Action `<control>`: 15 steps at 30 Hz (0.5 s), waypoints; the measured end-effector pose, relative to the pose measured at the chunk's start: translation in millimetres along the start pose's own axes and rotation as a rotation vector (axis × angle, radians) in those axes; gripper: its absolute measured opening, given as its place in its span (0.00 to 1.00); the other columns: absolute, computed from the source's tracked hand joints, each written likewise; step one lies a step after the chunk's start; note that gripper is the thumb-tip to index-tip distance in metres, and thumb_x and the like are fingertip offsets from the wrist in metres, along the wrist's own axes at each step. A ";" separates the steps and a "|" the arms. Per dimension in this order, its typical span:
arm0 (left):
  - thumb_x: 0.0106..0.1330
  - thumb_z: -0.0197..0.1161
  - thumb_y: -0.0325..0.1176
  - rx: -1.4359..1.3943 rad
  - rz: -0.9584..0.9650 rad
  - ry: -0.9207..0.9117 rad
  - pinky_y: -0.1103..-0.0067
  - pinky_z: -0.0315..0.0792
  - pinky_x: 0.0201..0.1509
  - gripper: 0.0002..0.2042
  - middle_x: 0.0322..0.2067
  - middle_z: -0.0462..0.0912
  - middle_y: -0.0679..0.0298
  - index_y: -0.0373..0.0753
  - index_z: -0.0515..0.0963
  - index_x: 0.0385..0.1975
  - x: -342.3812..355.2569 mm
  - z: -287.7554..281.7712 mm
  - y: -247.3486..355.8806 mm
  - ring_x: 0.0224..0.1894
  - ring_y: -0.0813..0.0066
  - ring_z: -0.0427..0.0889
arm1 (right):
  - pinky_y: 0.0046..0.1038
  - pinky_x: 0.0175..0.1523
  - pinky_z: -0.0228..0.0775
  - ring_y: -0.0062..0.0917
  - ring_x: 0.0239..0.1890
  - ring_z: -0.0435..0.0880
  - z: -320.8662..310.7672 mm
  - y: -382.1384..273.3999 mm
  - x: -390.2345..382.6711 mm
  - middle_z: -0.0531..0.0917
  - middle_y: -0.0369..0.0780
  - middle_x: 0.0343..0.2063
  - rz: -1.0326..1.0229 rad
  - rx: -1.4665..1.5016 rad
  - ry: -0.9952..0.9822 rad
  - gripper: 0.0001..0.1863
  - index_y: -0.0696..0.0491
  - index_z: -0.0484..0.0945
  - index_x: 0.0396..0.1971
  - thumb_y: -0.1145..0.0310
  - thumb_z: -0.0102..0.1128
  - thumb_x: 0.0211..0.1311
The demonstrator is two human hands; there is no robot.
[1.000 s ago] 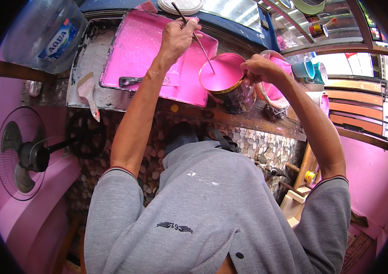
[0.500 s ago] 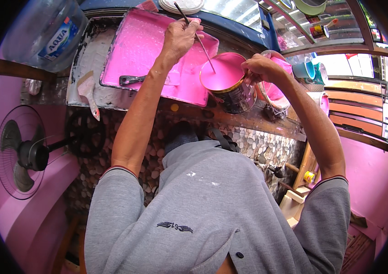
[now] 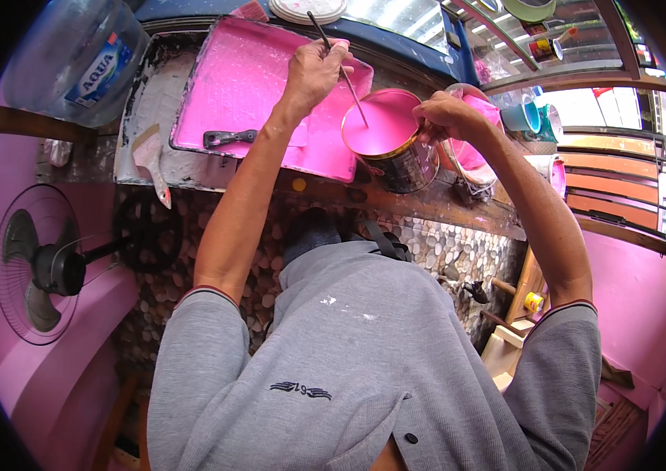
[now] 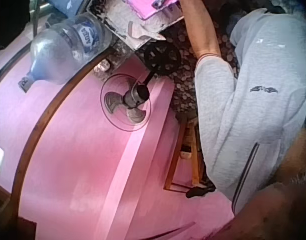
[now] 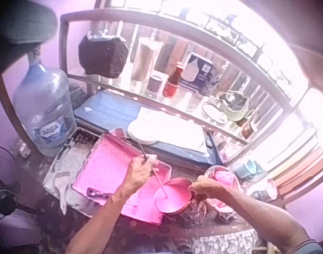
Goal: The person spreads pink paint in a tray using a putty knife, stirs paint in a small bucket with a stick, and then dips a paint roller into a bucket of pink paint.
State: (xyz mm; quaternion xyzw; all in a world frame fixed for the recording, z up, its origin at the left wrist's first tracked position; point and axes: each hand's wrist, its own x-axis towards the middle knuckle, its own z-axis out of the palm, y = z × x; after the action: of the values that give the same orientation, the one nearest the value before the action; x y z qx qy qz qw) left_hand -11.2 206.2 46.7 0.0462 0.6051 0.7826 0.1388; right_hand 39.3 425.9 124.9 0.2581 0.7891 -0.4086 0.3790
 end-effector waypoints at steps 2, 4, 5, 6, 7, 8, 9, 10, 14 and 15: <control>0.69 0.53 0.39 0.021 0.009 0.015 0.79 0.78 0.40 0.16 0.38 0.81 0.56 0.33 0.73 0.47 -0.5 0.4 -1.4 0.36 0.72 0.82 | 0.30 0.21 0.75 0.31 0.18 0.82 -0.6 1.9 0.0 0.79 0.47 0.19 -0.001 -0.001 0.011 0.07 0.66 0.75 0.25 0.76 0.54 0.51; 0.69 0.53 0.39 0.014 0.009 0.013 0.79 0.78 0.40 0.16 0.38 0.81 0.57 0.33 0.73 0.47 0.5 -1.0 -2.5 0.36 0.72 0.82 | 0.29 0.21 0.75 0.31 0.18 0.82 -3.1 3.6 1.2 0.79 0.48 0.20 -0.067 0.000 -0.051 0.07 0.66 0.75 0.24 0.76 0.54 0.51; 0.69 0.53 0.39 0.007 0.008 0.013 0.79 0.78 0.40 0.16 0.38 0.81 0.57 0.33 0.73 0.48 1.0 -1.4 -3.1 0.36 0.72 0.82 | 0.29 0.21 0.75 0.31 0.18 0.82 -3.9 4.4 1.9 0.79 0.48 0.20 -0.068 0.001 -0.050 0.07 0.66 0.75 0.24 0.76 0.54 0.51; 0.69 0.53 0.39 0.007 0.009 0.012 0.79 0.78 0.40 0.16 0.38 0.81 0.57 0.33 0.73 0.48 0.7 -1.0 -2.6 0.36 0.72 0.82 | 0.29 0.21 0.75 0.31 0.18 0.82 -3.5 3.8 1.7 0.79 0.48 0.20 -0.062 0.016 -0.043 0.07 0.65 0.75 0.24 0.76 0.54 0.51; 0.69 0.53 0.39 0.004 0.006 0.013 0.79 0.78 0.40 0.16 0.38 0.81 0.57 0.33 0.73 0.47 0.3 -0.6 -2.1 0.36 0.72 0.82 | 0.28 0.21 0.75 0.31 0.18 0.82 -2.8 3.2 1.5 0.79 0.48 0.20 -0.056 0.031 -0.037 0.07 0.65 0.75 0.24 0.75 0.54 0.51; 0.69 0.53 0.39 0.002 0.003 0.015 0.79 0.78 0.40 0.16 0.38 0.81 0.57 0.33 0.73 0.47 -0.1 -0.3 -1.6 0.36 0.72 0.82 | 0.28 0.21 0.75 0.31 0.18 0.82 -1.7 2.8 1.4 0.79 0.48 0.20 -0.056 0.031 -0.036 0.07 0.65 0.75 0.24 0.75 0.54 0.51; 0.69 0.53 0.39 0.002 0.003 0.016 0.79 0.78 0.40 0.16 0.38 0.81 0.57 0.33 0.73 0.47 -0.7 -0.2 -1.8 0.36 0.72 0.82 | 0.26 0.19 0.73 0.30 0.17 0.82 0.2 2.1 1.0 0.80 0.48 0.18 -0.058 0.025 -0.013 0.08 0.66 0.76 0.22 0.75 0.54 0.51; 0.69 0.54 0.39 0.005 0.012 0.013 0.79 0.78 0.40 0.16 0.38 0.81 0.57 0.33 0.73 0.47 -1.3 -0.1 -2.2 0.36 0.72 0.82 | 0.25 0.18 0.72 0.29 0.15 0.81 1.8 1.5 0.5 0.80 0.48 0.15 -0.059 0.018 0.011 0.09 0.66 0.77 0.20 0.75 0.54 0.51; 0.68 0.54 0.40 0.017 0.029 0.017 0.79 0.78 0.40 0.16 0.37 0.81 0.57 0.33 0.74 0.46 -3.7 0.6 -2.0 0.35 0.72 0.82 | 0.24 0.17 0.71 0.28 0.15 0.81 4.0 -0.2 -1.1 0.80 0.48 0.15 -0.035 -0.003 0.049 0.09 0.66 0.77 0.20 0.75 0.54 0.52; 0.68 0.54 0.40 0.017 0.029 0.018 0.79 0.78 0.40 0.16 0.37 0.81 0.57 0.33 0.74 0.46 -3.6 0.4 -2.5 0.35 0.72 0.82 | 0.26 0.19 0.73 0.30 0.16 0.81 1.1 1.4 -1.4 0.80 0.48 0.17 -0.060 0.008 -0.002 0.08 0.66 0.76 0.21 0.76 0.53 0.52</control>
State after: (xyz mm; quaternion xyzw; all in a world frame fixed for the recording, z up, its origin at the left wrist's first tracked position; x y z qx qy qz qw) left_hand -7.2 206.2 44.8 0.0493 0.6122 0.7798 0.1215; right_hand 41.5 425.6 125.0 0.2355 0.7945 -0.4234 0.3661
